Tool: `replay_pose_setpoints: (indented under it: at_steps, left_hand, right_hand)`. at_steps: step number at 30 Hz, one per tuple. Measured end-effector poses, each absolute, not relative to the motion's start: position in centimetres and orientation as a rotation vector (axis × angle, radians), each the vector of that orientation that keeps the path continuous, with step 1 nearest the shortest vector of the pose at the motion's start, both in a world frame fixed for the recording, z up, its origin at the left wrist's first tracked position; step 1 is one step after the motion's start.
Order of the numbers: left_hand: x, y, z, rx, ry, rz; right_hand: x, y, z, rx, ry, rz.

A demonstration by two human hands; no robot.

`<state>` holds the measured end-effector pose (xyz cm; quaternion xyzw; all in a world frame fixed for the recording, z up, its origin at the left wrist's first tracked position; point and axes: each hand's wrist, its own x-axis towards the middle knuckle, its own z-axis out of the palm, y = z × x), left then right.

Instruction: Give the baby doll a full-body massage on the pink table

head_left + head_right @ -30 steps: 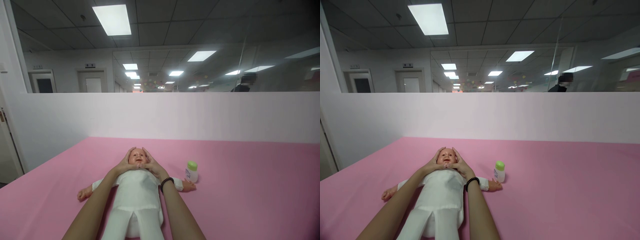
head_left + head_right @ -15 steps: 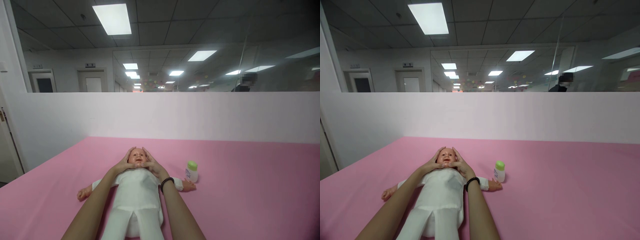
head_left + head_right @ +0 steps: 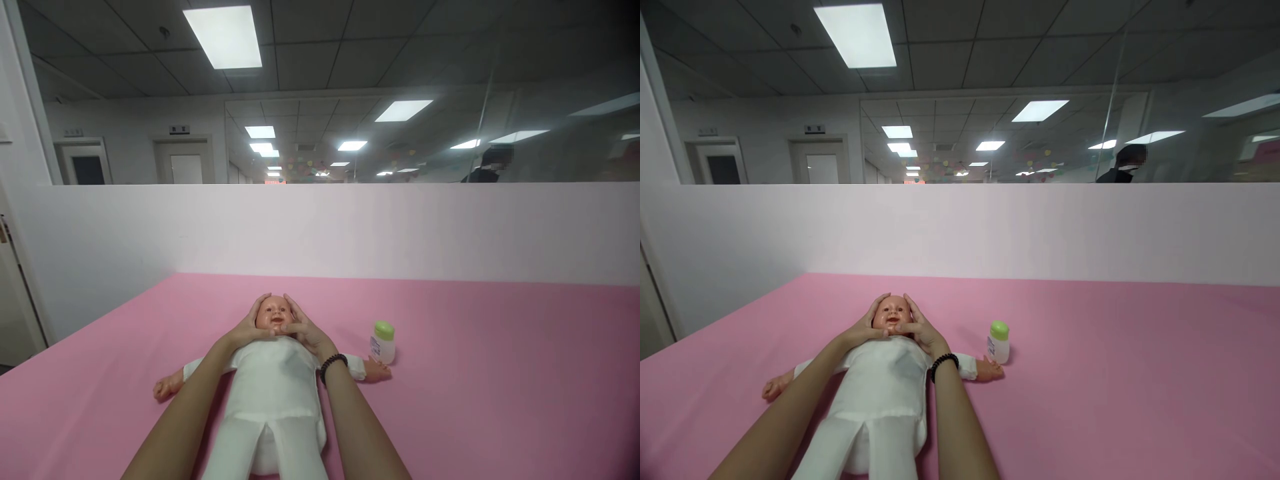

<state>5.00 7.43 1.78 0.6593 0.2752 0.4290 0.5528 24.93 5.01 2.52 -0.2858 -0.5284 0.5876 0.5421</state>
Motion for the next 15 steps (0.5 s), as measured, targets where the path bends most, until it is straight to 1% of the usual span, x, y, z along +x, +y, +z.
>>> replay_pose_setpoints:
  at_steps: [8, 15]
  left_hand:
    - [5.29, 7.36, 1.97, 1.54, 0.67, 1.022]
    - [5.35, 6.97, 2.26, 1.538, 0.7, 1.03]
  right_hand:
    - [25.19, 5.49, 2.17, -0.638, -1.303, 1.576]
    - [25.32, 5.61, 1.97, -0.61, -1.307, 1.59]
